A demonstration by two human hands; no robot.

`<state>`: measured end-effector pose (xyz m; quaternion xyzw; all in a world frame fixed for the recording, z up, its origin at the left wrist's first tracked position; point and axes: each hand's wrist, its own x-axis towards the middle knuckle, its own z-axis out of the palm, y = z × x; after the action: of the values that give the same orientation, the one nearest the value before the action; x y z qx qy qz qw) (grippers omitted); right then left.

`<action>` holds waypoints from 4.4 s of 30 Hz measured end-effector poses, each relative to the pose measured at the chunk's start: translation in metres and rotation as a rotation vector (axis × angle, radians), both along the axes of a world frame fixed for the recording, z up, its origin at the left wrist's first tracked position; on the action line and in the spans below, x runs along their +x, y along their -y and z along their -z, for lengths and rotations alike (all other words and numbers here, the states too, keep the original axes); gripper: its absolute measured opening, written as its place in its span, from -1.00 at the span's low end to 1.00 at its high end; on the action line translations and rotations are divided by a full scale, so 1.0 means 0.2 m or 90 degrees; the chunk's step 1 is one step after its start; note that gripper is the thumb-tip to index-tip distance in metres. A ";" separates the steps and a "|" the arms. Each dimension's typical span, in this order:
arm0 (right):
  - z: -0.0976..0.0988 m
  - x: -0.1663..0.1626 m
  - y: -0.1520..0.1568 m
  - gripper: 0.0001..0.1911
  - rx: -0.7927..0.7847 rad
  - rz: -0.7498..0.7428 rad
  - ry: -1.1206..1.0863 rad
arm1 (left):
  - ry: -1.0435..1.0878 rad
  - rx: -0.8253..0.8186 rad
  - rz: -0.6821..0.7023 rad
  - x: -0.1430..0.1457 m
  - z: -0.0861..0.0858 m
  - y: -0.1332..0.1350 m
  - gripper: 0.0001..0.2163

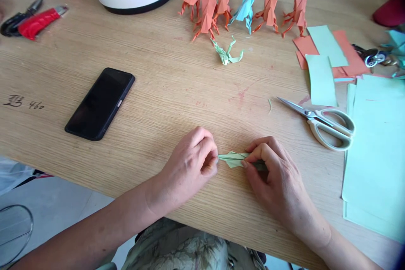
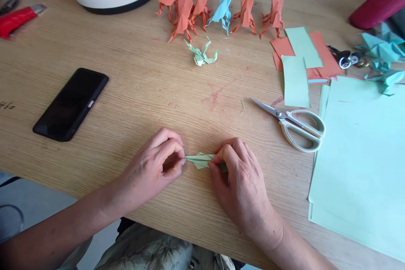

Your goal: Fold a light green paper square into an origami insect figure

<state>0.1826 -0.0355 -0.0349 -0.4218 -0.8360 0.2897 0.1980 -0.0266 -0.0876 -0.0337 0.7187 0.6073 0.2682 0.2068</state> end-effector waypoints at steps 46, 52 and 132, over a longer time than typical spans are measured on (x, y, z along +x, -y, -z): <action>0.02 0.01 -0.01 -0.84 0.038 -0.024 -0.012 | -0.349 0.048 0.199 -0.06 0.01 0.20 -0.49; 0.02 0.00 -0.01 -0.84 0.033 -0.021 -0.018 | -0.378 0.060 0.222 -0.03 -0.02 0.18 -0.40; -0.03 0.12 -0.06 -0.87 -0.030 -0.039 -0.060 | -0.347 0.016 0.275 0.16 0.03 0.14 -0.10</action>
<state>0.2064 -0.0232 -0.0283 -0.3864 -0.8314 0.3346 0.2179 0.0056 -0.1146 -0.0403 0.8783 0.4708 0.0239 0.0799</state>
